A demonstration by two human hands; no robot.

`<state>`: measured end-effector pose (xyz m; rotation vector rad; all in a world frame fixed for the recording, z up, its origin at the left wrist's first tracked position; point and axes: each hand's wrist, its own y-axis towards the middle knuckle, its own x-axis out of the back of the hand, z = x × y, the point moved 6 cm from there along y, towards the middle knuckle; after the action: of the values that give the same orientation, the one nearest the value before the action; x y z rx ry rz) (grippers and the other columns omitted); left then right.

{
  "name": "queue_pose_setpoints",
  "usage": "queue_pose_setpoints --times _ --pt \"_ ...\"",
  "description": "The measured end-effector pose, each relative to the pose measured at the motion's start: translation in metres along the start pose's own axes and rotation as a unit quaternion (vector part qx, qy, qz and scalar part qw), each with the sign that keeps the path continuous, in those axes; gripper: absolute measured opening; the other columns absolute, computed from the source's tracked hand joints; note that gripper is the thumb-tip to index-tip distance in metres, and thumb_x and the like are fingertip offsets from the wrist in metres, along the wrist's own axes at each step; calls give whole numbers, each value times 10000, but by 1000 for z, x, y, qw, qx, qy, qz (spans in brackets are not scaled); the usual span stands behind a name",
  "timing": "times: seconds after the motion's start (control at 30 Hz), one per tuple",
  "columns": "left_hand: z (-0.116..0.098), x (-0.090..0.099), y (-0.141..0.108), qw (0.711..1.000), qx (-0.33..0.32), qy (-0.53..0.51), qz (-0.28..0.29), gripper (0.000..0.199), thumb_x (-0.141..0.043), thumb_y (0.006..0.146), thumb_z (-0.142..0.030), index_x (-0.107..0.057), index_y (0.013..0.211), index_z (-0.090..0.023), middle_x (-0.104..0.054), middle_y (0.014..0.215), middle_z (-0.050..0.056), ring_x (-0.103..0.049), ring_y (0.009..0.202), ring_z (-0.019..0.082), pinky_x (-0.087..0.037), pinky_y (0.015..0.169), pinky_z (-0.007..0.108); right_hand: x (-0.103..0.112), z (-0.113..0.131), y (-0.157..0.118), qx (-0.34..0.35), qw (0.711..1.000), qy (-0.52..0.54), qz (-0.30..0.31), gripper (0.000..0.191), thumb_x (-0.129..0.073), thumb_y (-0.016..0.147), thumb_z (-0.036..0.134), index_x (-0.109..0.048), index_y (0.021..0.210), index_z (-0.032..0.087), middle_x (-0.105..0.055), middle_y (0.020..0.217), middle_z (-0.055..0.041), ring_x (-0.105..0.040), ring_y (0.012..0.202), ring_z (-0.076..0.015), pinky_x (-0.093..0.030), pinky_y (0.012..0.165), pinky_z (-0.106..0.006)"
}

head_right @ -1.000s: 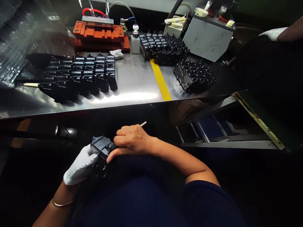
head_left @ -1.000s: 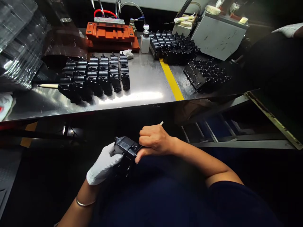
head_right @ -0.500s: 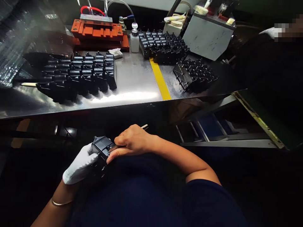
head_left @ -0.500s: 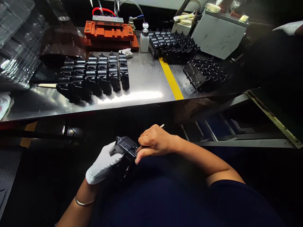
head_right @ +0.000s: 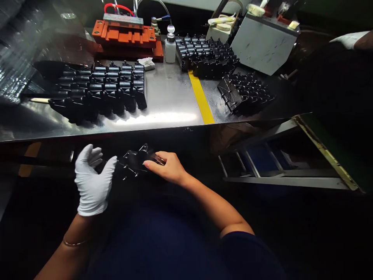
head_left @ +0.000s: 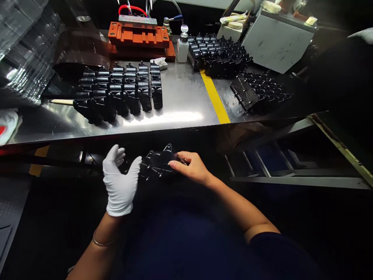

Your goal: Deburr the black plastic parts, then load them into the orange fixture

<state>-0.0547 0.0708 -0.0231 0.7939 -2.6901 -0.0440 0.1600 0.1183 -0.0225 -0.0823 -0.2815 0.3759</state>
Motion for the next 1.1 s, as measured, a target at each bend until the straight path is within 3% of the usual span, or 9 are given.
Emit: queue_pose_setpoints --times 0.03,0.07,0.13,0.2,0.27,0.37,0.53,0.73,1.1 --pt "9 1 -3 997 49 -51 -36 644 -765 710 -347 -493 1289 -276 -535 1326 80 -525 1223 224 -420 1050 415 2 -5 -1 -4 999 30 -43 373 -639 759 498 -570 670 142 -420 567 52 -359 530 -71 -286 480 -212" --pt "19 -6 -6 987 108 -118 -19 634 -760 719 -356 -487 1287 -289 -532 1339 78 -515 1241 219 -433 1041 409 1 -10 -2 -7 996 54 -75 379 -631 765 512 -589 715 138 -442 583 45 -372 540 -76 -302 489 -215" --pt "32 -32 -20 933 232 -253 105 471 -702 774 -402 -561 1205 -275 -606 1270 81 -548 1218 231 -486 990 414 -9 -16 -5 -16 992 85 -88 404 -633 770 533 -622 814 132 -501 625 28 -416 566 -87 -340 505 -217" --pt "34 -52 -35 861 319 -350 186 292 -626 833 -411 -655 1066 -236 -690 1147 82 -591 1174 236 -514 962 399 -26 -18 -8 -14 995 91 -38 415 -652 773 529 -640 908 136 -569 697 9 -481 617 -100 -395 542 -216" --pt "34 -57 -44 808 379 -421 163 198 -569 880 -337 -702 968 -220 -738 1045 55 -613 1151 198 -514 968 328 -36 -18 -10 12 996 91 -16 417 -607 826 517 -633 1012 145 -613 805 -18 -533 680 -108 -446 588 -219" --pt "29 -56 -51 739 462 -480 99 241 -483 930 -220 -721 959 -213 -763 972 19 -652 1079 124 -509 954 232 -27 -18 -12 68 990 87 -92 409 -437 938 482 -619 1090 149 -603 943 -63 -556 715 -107 -482 560 -216" --pt "10 -56 -61 642 540 -536 90 363 -354 986 -190 -711 1038 -159 -766 966 68 -707 949 133 -558 869 242 -20 -11 -14 178 978 4 -106 327 -426 973 367 -641 1144 189 -632 851 -48 -571 684 -117 -517 622 -264" --pt "2 -58 -69 601 569 -556 74 397 -327 998 -213 -717 1026 -148 -774 875 70 -733 839 154 -591 761 239 -19 -3 -20 196 972 8 -133 278 -496 939 384 -689 999 192 -594 726 -19 -546 665 -127 -478 614 -271" --pt "3 -51 -78 570 604 -544 120 452 -297 994 -195 -744 951 -142 -774 902 61 -725 881 137 -544 882 218 1 -23 -12 127 968 75 -203 262 -582 873 397 -547 723 186 -494 614 39 -433 533 -82 -369 505 -225"
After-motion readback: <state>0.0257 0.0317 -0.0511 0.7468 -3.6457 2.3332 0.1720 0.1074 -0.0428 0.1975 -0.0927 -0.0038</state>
